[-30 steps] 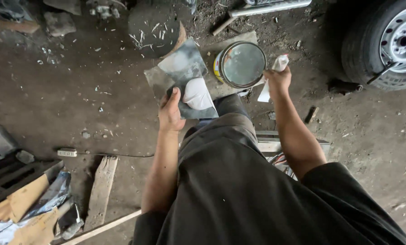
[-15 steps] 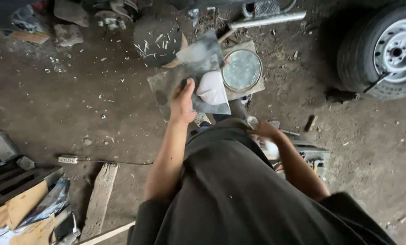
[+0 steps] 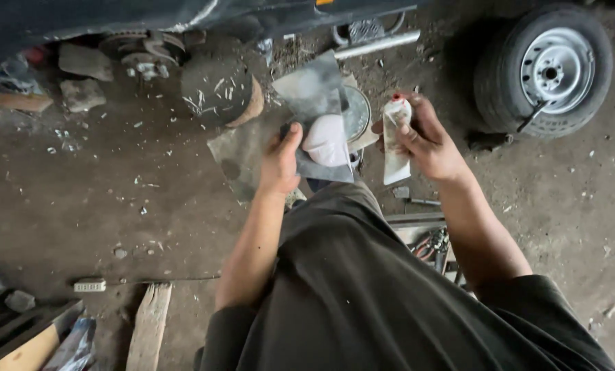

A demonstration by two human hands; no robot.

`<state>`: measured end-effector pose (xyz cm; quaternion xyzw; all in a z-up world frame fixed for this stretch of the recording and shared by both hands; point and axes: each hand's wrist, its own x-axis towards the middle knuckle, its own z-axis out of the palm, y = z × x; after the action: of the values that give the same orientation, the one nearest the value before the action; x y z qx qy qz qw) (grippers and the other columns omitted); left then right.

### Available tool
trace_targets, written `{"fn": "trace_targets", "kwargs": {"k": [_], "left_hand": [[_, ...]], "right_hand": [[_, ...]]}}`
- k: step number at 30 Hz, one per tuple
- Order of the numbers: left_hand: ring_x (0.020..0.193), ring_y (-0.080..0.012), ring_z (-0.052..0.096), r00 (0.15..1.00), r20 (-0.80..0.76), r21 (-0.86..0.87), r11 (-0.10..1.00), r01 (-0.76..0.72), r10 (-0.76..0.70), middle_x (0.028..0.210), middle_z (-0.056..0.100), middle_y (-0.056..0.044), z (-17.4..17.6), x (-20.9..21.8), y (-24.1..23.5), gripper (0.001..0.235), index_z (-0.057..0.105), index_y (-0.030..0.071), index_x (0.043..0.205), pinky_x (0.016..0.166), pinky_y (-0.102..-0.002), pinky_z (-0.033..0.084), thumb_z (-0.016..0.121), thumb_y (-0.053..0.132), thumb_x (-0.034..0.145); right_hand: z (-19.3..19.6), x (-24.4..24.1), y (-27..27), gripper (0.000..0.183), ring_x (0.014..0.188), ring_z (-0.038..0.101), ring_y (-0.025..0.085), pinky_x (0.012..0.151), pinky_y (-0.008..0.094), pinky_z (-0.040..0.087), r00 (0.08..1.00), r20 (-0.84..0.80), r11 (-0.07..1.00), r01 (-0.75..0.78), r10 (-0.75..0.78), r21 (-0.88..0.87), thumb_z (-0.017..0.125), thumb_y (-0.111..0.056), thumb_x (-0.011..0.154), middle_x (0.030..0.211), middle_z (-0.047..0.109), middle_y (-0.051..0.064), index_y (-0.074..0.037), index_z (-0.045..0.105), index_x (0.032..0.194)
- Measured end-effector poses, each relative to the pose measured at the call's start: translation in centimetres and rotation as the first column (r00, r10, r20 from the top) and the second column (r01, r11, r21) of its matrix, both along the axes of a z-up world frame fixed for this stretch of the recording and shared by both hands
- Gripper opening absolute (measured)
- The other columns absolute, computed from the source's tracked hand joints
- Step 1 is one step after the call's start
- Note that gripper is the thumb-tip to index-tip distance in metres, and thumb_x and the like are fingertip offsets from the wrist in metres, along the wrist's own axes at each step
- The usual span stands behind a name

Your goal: The person applies body filler to a damaged area on the side of a black car using a metal spreader. They repeatedly scoop the filler from a container and smooth it over the car's surface, occasionally mixing the substance on a separate metal plate.

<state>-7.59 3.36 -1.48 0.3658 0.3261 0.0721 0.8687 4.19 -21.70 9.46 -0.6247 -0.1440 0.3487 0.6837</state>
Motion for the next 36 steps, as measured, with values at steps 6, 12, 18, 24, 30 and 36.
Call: {"fn": "trace_targets", "kwargs": {"k": [6, 12, 18, 24, 30, 36], "left_hand": [[0.098, -0.0127, 0.064, 0.973, 0.213, -0.046, 0.993, 0.105, -0.093, 0.107, 0.072, -0.002, 2.8, 0.4, -0.6, 0.031, 0.073, 0.005, 0.110, 0.087, -0.031, 0.052, 0.074, 0.032, 0.093], [0.088, -0.0064, 0.055, 0.987, 0.144, 0.103, 0.993, 0.060, -0.075, 0.095, 0.065, 0.005, 1.0, 0.6, -1.2, 0.022, 0.071, 0.009, 0.102, 0.078, -0.026, 0.046, 0.073, 0.031, 0.097], [0.084, -0.0071, 0.049, 0.982, 0.178, 0.010, 0.998, 0.063, -0.064, 0.090, 0.059, 0.006, -1.5, 0.3, -1.7, 0.023, 0.068, 0.008, 0.094, 0.072, -0.028, 0.040, 0.077, 0.028, 0.100], [0.093, -0.0088, 0.057, 0.976, 0.197, 0.013, 0.996, 0.090, -0.090, 0.100, 0.067, 0.004, 2.0, 0.3, -1.1, 0.028, 0.070, 0.008, 0.107, 0.084, -0.028, 0.047, 0.074, 0.033, 0.094], [0.102, -0.0093, 0.060, 0.964, 0.259, -0.037, 0.996, 0.075, -0.063, 0.110, 0.069, 0.002, 4.7, 0.0, -0.4, 0.035, 0.068, 0.008, 0.116, 0.092, -0.028, 0.048, 0.072, 0.033, 0.093], [0.099, -0.0115, 0.057, 0.968, 0.252, -0.105, 0.994, 0.038, -0.010, 0.107, 0.066, 0.000, 1.5, -0.6, -0.7, 0.029, 0.067, 0.004, 0.115, 0.089, -0.031, 0.047, 0.075, 0.028, 0.100]], "right_hand": [[-0.1, 1.6, 1.6, 0.053, 0.127, 0.052, 0.011, 0.109, 0.026, 0.042, 0.898, 0.422, 0.989, -0.083, 0.126, -0.119, 0.045, -0.021, 0.118, 0.142, 0.057, 0.006, 0.004, 0.033, 0.164], [1.5, 1.2, 3.9, 0.037, 0.081, 0.056, 0.005, 0.074, 0.022, 0.049, 0.857, 0.500, 0.943, 0.056, 0.123, -0.328, 0.054, -0.009, 0.111, 0.093, 0.065, -0.001, -0.003, 0.054, 0.148], [1.1, 2.3, 3.8, 0.027, 0.080, 0.056, 0.006, 0.073, 0.024, 0.048, 0.702, 0.688, 0.929, 0.105, 0.184, -0.356, 0.060, -0.004, 0.109, 0.092, 0.068, 0.001, -0.002, 0.066, 0.136], [1.8, 3.0, 3.9, 0.039, 0.101, 0.062, 0.008, 0.091, 0.025, 0.052, 0.947, 0.286, 0.983, -0.112, 0.150, -0.143, 0.052, -0.008, 0.113, 0.115, 0.067, 0.002, -0.002, 0.052, 0.151], [2.0, 2.6, 4.4, 0.047, 0.111, 0.061, 0.012, 0.097, 0.029, 0.050, 0.986, 0.086, 0.989, -0.147, 0.145, 0.012, 0.051, -0.015, 0.112, 0.126, 0.065, 0.003, -0.005, 0.043, 0.156], [1.5, 2.0, 4.6, 0.041, 0.111, 0.063, 0.010, 0.099, 0.027, 0.051, 0.987, 0.154, 0.999, -0.035, 0.034, -0.001, 0.052, -0.016, 0.114, 0.126, 0.067, 0.004, -0.002, 0.051, 0.152]]}}
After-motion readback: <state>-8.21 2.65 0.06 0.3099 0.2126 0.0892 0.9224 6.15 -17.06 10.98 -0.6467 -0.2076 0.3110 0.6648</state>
